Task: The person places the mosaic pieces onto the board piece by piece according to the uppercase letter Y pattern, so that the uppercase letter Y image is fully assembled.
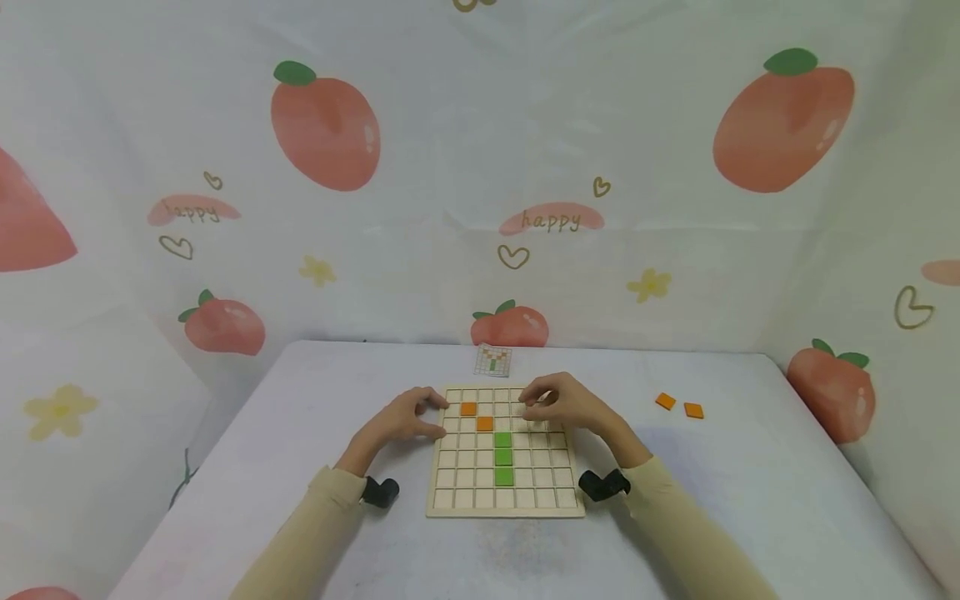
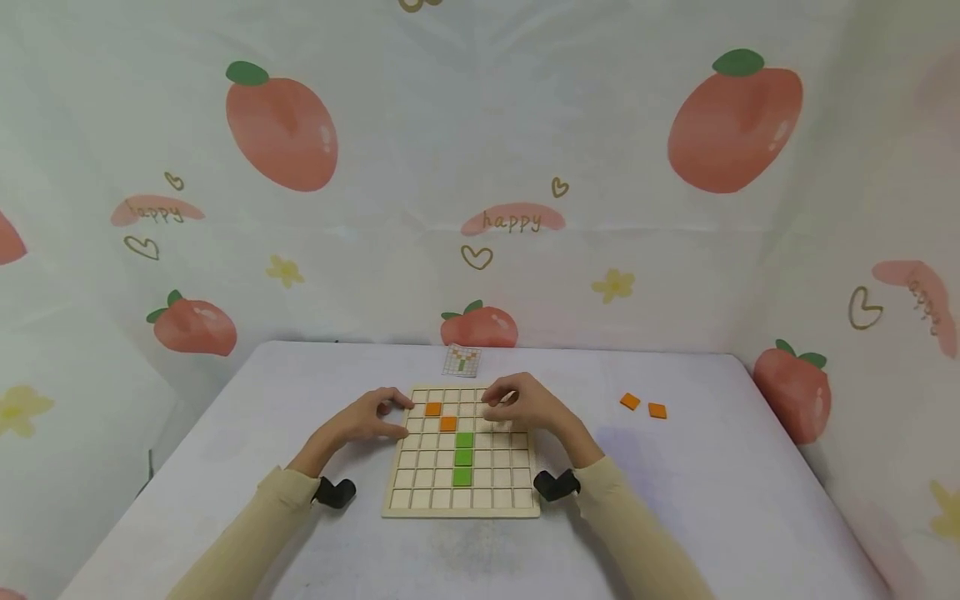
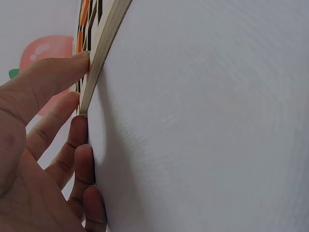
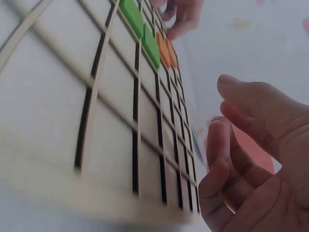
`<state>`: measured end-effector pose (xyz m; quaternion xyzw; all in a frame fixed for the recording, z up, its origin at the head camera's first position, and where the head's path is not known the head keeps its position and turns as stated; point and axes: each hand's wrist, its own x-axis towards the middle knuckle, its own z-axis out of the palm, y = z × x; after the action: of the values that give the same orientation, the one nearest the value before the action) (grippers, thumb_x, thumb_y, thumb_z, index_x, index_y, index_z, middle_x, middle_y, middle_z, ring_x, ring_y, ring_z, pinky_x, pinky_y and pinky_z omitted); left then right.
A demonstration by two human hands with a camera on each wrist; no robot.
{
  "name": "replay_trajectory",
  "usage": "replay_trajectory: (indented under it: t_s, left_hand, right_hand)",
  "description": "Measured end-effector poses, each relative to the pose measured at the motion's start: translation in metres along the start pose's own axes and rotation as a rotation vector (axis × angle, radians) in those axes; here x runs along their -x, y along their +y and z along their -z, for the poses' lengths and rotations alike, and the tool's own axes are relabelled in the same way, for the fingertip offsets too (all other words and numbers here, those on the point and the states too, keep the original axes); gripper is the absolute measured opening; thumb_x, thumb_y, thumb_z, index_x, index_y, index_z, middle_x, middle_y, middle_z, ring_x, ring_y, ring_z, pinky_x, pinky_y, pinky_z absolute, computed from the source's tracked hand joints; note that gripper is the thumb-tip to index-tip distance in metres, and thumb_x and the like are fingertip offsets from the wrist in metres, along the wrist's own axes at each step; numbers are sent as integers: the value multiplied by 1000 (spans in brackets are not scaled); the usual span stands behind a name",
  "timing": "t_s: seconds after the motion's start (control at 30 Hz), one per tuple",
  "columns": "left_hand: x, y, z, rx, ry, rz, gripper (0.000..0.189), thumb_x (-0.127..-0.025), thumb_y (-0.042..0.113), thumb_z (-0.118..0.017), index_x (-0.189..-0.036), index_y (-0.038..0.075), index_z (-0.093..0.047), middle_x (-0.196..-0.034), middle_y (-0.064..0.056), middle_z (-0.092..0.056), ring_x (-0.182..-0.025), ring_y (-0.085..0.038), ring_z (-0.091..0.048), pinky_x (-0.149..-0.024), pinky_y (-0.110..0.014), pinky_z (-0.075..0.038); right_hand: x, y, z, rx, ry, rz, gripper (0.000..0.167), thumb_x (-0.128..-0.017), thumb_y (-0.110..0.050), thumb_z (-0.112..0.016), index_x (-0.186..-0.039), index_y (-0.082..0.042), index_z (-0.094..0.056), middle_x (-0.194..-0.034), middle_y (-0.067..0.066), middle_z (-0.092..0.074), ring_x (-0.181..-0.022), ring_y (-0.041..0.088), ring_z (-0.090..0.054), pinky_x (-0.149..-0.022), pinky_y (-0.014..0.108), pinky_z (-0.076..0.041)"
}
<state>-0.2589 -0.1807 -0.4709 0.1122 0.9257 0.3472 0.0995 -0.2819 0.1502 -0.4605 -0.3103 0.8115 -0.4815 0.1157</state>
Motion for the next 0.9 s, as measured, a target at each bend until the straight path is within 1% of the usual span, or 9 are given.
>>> replay_trajectory:
  t_s: [0.1,0.17,0.33,0.4,0.53,0.67,0.9]
  left_hand:
    - [1,0,0,4,6,9,41,-77,14,-90,-113,13,-72,-119,-3,-63,-113,-32,-55,-100,-49,-46]
    - [1,0,1,-5,10,-1,40,-76,14,-90,-112,13,-72,-118,-3,-64,-111,-32,-55,-98,-50,-46]
    - [2,3,0,-17,21,-9,38,-76,14,-91,-109,13,-72,-116,-3,-64,-109,-32,-56,-97,-49,-47]
    - [1,4,0,-19,27,-3,38,-76,14,-91,-109,13,-73,-116,-3,-64,-109,-31,-56,-97,-48,-48]
    - [0,5,0,-21,34,1,38,-75,14,-91,-108,13,-73,-116,-3,-64,-108,-30,-56,-96,-47,-48]
    - [0,4,1,-17,29,0,38,-75,14,-91,-108,13,-73,-116,-3,-64,-107,-30,-56,-97,-48,-47]
    - [-1,1,1,5,9,-13,40,-76,14,-91,-110,11,-72,-117,-4,-63,-109,-31,-55,-99,-49,-46]
  right_hand:
    - [7,3,6,-4,3,-20,27,-89,-13,-80,-111,2,-73,-106,14,-71,-89,26,-65,-83,40,-53]
    - [12,5,10,3,2,-25,28,-88,-13,-80,-110,2,-73,-105,14,-70,-88,26,-65,-82,39,-53]
    - [27,8,19,17,5,-51,29,-87,-16,-81,-110,0,-73,-102,9,-69,-84,23,-64,-76,34,-53]
    - [33,9,24,16,10,-61,29,-87,-17,-81,-110,0,-73,-101,8,-69,-83,23,-65,-74,32,-53]
    - [45,12,35,17,24,-70,29,-88,-16,-81,-111,-1,-73,-99,7,-69,-83,25,-66,-73,32,-53]
    - [60,14,46,20,49,-83,28,-88,-15,-81,-111,-1,-73,-99,8,-69,-83,26,-66,-72,30,-52]
    - [91,21,66,-1,72,-108,30,-89,-13,-80,-113,2,-71,-100,10,-67,-80,25,-66,-67,29,-52]
